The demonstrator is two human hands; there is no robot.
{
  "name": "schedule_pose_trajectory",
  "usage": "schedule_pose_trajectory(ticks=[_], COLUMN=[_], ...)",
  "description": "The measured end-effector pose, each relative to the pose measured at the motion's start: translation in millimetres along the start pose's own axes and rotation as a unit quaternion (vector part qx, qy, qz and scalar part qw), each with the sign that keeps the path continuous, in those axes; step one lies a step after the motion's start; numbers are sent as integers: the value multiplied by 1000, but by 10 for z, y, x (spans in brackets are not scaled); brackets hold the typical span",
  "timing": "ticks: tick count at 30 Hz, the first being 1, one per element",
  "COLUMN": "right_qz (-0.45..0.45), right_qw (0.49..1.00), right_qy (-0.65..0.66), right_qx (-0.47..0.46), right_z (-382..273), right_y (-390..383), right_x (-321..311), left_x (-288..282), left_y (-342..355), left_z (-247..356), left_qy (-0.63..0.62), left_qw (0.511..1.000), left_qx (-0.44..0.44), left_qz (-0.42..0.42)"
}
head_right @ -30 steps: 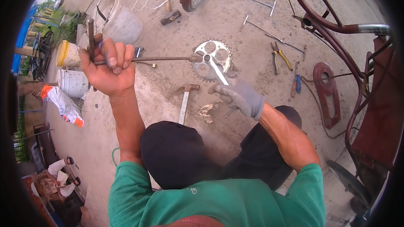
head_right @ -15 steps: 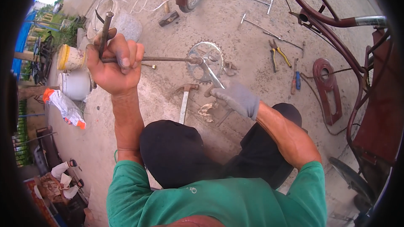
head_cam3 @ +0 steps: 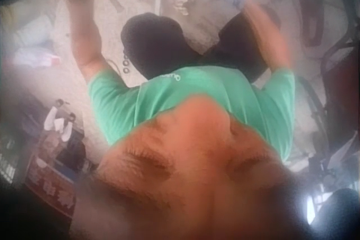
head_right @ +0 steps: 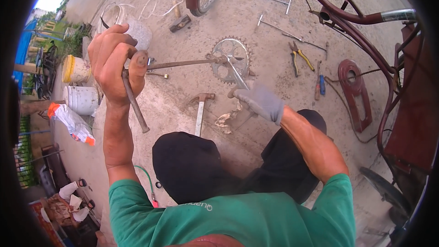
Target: The person disassembles a bicycle hub and axle assembly by removing nuts and washers, retrieves a large sprocket from a tool room, and uses a hammer and a metal rod to drive a pin or shaft through the sprocket while it rests on the ground.
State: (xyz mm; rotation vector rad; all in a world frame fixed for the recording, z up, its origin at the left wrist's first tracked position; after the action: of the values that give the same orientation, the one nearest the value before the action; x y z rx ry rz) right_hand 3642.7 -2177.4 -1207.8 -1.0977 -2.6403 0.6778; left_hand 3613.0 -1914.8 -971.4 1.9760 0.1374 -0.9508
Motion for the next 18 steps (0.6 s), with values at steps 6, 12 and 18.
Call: schedule_pose_trajectory(ticks=[6, 12, 18], right_qz=[107, 176, 173], right_qw=[994, 977, 971], right_qy=[26, -117, -154], right_qx=[-20, -36, -57], right_z=[-160, -134, -59], right_y=[91, 127, 219], right_x=[-146, -188, -125], left_x=[197, 148, 269], left_y=[-386, -574, -705], left_z=[-390, -258, -189], left_qy=[-77, -582, -687], left_qw=[856, 561, 442], left_qx=[-402, -537, -567], left_qz=[-316, -241, -102])
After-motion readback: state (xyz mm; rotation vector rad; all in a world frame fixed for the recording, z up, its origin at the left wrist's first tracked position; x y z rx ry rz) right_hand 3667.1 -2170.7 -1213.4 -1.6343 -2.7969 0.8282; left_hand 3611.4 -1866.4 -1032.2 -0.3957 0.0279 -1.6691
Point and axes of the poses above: each hand's wrist, its own y-axis towards the middle knuckle, its own x-axis out of the palm, z = x × y, the point moved 3 cm from there along y, towards the middle knuckle, and after that the axes turned 2 degrees about x, right-handed, at the moved point
